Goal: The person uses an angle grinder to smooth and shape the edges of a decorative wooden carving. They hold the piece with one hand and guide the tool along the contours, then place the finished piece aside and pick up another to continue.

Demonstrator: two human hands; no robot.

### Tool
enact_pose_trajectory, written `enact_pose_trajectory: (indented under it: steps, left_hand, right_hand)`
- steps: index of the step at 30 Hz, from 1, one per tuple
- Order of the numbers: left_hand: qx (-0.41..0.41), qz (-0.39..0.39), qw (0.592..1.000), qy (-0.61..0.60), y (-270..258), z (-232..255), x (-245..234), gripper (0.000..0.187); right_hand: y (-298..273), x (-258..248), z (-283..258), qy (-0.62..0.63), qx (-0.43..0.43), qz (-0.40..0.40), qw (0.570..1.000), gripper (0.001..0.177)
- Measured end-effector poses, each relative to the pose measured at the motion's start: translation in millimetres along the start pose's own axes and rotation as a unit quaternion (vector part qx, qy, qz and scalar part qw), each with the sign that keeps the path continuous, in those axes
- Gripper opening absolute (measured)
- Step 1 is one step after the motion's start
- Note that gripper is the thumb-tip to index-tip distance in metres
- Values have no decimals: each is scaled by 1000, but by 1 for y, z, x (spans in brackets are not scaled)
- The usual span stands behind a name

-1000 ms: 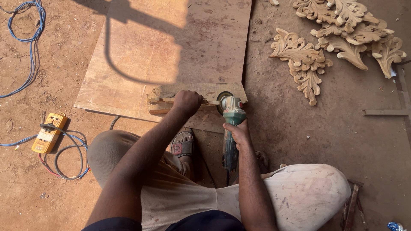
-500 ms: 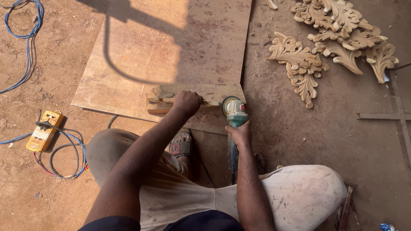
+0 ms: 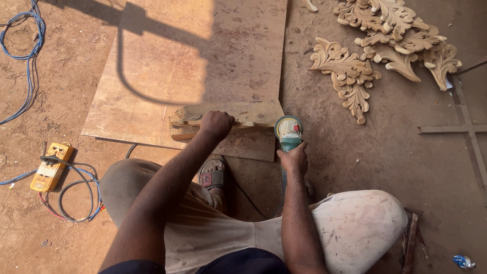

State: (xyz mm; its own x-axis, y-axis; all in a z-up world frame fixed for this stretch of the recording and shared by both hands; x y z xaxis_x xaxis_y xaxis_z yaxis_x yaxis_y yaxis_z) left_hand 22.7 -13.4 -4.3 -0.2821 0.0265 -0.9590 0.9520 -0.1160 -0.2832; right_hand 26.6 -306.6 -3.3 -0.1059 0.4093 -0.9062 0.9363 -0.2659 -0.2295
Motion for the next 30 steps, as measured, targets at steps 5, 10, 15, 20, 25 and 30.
enact_pose_trajectory:
  steps: [5, 10, 15, 20, 25, 30]
  left_hand:
    - [-11, 6, 1000, -13, 2, -3, 3, 18]
    - [-17, -1, 1000, -20, 12, -8, 6, 17]
    - [-23, 1, 999, -26, 20, -16, 4, 18]
    - [-16, 33, 999, -26, 20, -18, 5, 19]
    - [-16, 24, 999, -19, 23, -20, 6, 18]
    - [-7, 37, 999, -13, 24, -22, 9, 19]
  right_hand:
    - [9, -7, 15, 62, 21, 20, 998, 99]
    - [7, -1, 20, 129, 22, -2, 991, 97]
    - [2, 10, 13, 105, 9, -19, 994, 94]
    - [-3, 17, 12, 96, 1, -48, 994, 96]
    - [-2, 22, 13, 87, 13, -62, 994, 96]
    - [6, 25, 20, 108, 17, -55, 992, 98]
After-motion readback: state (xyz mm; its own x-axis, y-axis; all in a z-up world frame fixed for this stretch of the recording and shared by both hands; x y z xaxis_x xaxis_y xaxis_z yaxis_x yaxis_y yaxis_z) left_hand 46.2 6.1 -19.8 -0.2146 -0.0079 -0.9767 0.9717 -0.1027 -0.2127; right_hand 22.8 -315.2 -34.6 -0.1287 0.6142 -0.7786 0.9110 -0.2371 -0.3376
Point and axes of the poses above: each hand's wrist, its own y-axis towards the middle knuckle, its own x-axis out of the palm, z = x × y, the point moved 2 cm from there along y, towards the middle knuckle, and after that the axes turned 4 degrees about z, right-handed, at the moved point
